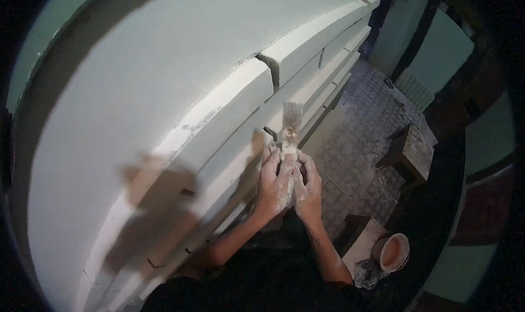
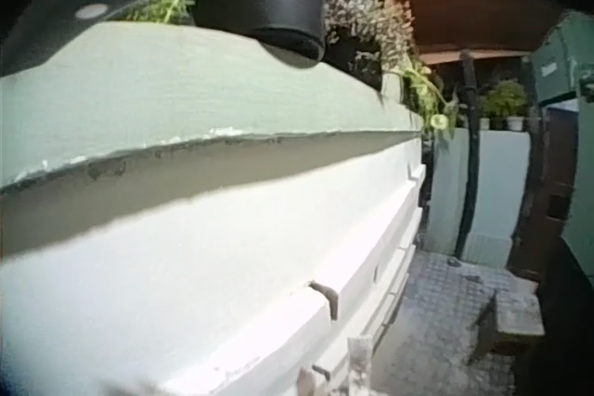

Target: Patching and smoothing a textured wall using a putty knife and a cloth.

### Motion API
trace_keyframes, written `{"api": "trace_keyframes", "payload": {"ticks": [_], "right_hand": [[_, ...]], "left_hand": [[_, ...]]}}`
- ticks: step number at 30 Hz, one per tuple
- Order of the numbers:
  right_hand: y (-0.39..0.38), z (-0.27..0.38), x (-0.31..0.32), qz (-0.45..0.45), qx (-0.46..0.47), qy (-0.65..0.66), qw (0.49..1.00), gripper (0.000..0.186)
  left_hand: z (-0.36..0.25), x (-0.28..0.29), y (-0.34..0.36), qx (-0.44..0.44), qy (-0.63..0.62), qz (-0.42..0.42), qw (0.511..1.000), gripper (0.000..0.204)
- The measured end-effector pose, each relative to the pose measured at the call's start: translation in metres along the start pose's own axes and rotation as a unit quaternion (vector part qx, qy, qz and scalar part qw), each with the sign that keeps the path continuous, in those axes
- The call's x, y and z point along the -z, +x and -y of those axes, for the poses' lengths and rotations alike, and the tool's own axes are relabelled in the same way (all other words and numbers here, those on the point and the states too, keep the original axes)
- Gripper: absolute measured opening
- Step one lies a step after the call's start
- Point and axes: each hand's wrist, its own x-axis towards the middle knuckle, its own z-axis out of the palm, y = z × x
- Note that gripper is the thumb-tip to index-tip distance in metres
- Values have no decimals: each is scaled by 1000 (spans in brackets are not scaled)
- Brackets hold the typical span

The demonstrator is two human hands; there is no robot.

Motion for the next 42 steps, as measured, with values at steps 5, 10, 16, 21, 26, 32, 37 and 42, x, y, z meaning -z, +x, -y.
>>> {"api": "trace_keyframes", "payload": {"ticks": [5,10,16,21,26,32,37,42], "right_hand": [[16,10,22,103,99,-26,989,33],[66,-3,44,231,20,113,966,35],[121,27,88,207,106,23,972,58],[137,42,89,318,173,-65,930,59],[141,55,88,375,184,-22,908,57],[147,58,82,401,187,13,897,59],[167,86,88,462,106,-21,880,57],[182,77,70,460,161,-56,872,55]], "left_hand": [[-23,-18,18,-99,100,-75,987,20],[-19,-43,37,-141,131,-109,975,18],[-79,-49,51,126,257,-277,917,46],[-64,-51,60,-220,500,-264,795,60],[-63,-65,60,-154,506,-223,819,68],[-70,-69,61,-77,400,-248,879,58],[-68,-51,66,-223,538,-187,791,62],[-78,-54,69,-129,518,-179,826,59]]}}
